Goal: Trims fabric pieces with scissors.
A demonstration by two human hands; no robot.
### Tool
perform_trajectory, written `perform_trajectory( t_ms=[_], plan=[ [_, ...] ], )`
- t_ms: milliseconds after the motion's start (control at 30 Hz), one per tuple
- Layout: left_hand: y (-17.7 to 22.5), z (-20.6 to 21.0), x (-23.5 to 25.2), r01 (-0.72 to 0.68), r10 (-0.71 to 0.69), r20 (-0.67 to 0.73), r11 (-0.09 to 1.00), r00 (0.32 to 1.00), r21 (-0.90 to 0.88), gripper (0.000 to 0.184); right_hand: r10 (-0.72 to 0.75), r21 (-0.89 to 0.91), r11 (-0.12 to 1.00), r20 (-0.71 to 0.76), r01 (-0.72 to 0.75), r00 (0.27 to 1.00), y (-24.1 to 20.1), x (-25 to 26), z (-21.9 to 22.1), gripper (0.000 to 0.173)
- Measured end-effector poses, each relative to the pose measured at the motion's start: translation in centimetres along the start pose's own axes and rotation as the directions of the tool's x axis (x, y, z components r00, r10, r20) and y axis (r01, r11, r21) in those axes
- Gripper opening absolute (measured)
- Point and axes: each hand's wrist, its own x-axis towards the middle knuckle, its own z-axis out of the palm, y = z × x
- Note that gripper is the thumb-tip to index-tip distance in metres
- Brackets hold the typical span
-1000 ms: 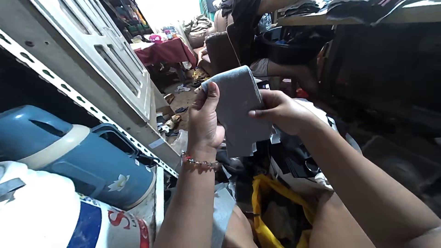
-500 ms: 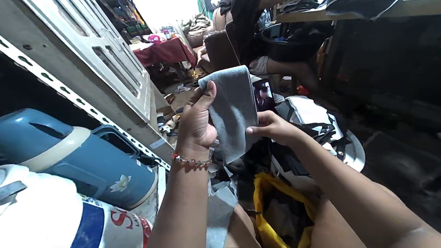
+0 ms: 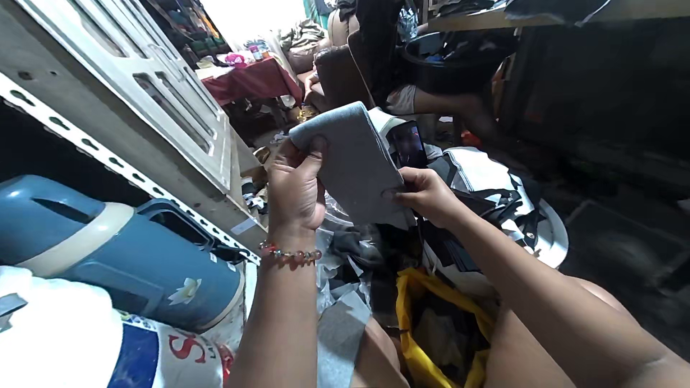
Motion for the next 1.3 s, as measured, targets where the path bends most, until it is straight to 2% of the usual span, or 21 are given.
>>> perform_trajectory(
  t_ms=[100,167,267,333,400,467,500,567,667,767,900,1000,1100,1200,1300],
  plan=[
    [-0.6,-0.4,-0.4,-0.087,0.085,0.074,0.996,0.994,0.019,0.025,-0.043,-0.046,0.998,-0.036,0.041,0.998,-0.5,-0.9,0.6,0.013],
    [-1.4,-0.7,-0.7,-0.161,0.161,0.147,0.987,0.976,-0.015,0.03,-0.066,-0.072,0.995,-0.007,0.065,0.998,-0.7,-2.0,0.9,0.015],
    [-2.5,-1.5,-1.9,-0.163,0.158,0.184,0.987,0.97,0.011,0.03,-0.034,-0.111,0.993,0.036,0.037,0.999,-0.5,-5.5,0.2,0.019],
    [-3.7,-2.5,-2.9,-0.129,0.122,0.215,0.992,0.969,0.019,0.026,-0.003,-0.182,0.983,-0.145,-0.024,0.989,0.2,-8.6,-1.9,0.021],
    [-5.2,-3.6,-3.9,-0.103,0.1,0.286,0.995,0.953,-0.004,0.022,0.086,-0.176,0.968,-0.43,-0.177,0.899,0.8,-11.7,-5.1,0.02],
    [-6.3,-4.4,-5.1,-0.066,0.064,0.342,0.998,0.938,-0.005,0.023,0.232,-0.113,0.918,-0.625,-0.381,0.745,1.9,-14.8,-8.8,0.021],
    [-6.6,-4.5,-5.6,-0.058,0.051,0.362,0.998,0.931,0.009,0.025,0.321,-0.104,0.861,-0.649,-0.498,0.69,2.5,-16.2,-10.5,0.023],
    [-6.9,-4.6,-6.0,-0.089,0.063,0.421,0.995,0.905,0.042,0.025,0.522,-0.1,0.719,-0.575,-0.687,0.63,2.9,-18.3,-12.7,0.031],
    [-7.3,-4.4,-6.5,-0.12,0.1,0.465,0.993,0.879,0.013,0.026,0.724,0.094,0.602,-0.482,-0.793,0.493,2.2,-18.5,-12.1,0.035],
    [-7.6,-4.0,-7.3,-0.092,0.096,0.451,0.995,0.887,-0.03,0.026,0.822,0.387,0.546,-0.421,-0.743,0.385,1.4,-17.2,-11.8,0.047],
    [-8.3,-3.4,-8.6,-0.048,0.064,0.381,0.998,0.922,-0.052,0.027,0.896,0.619,0.417,-0.401,-0.666,0.188,1.7,-15.6,-11.3,0.039],
    [-8.6,-3.3,-9.3,-0.007,0.036,0.319,0.996,0.947,-0.093,0.023,0.908,0.761,0.387,-0.413,-0.52,0.072,1.9,-15.8,-10.7,0.038],
    [-8.6,-3.3,-9.9,0.073,-0.031,0.294,0.989,0.955,-0.131,0.017,0.919,0.853,0.378,-0.392,-0.36,0.036,2.4,-16.8,-10.8,0.029],
    [-8.7,-3.1,-10.3,0.101,-0.067,0.271,0.989,0.96,-0.112,0.021,0.934,0.889,0.355,-0.352,-0.29,0.066,1.5,-17.4,-10.8,0.041],
    [-8.5,-2.9,-10.4,0.097,-0.082,0.212,0.993,0.974,-0.061,0.02,0.937,0.913,0.35,-0.34,-0.211,0.081,0.4,-17.9,-10.1,0.039]
  ],
)
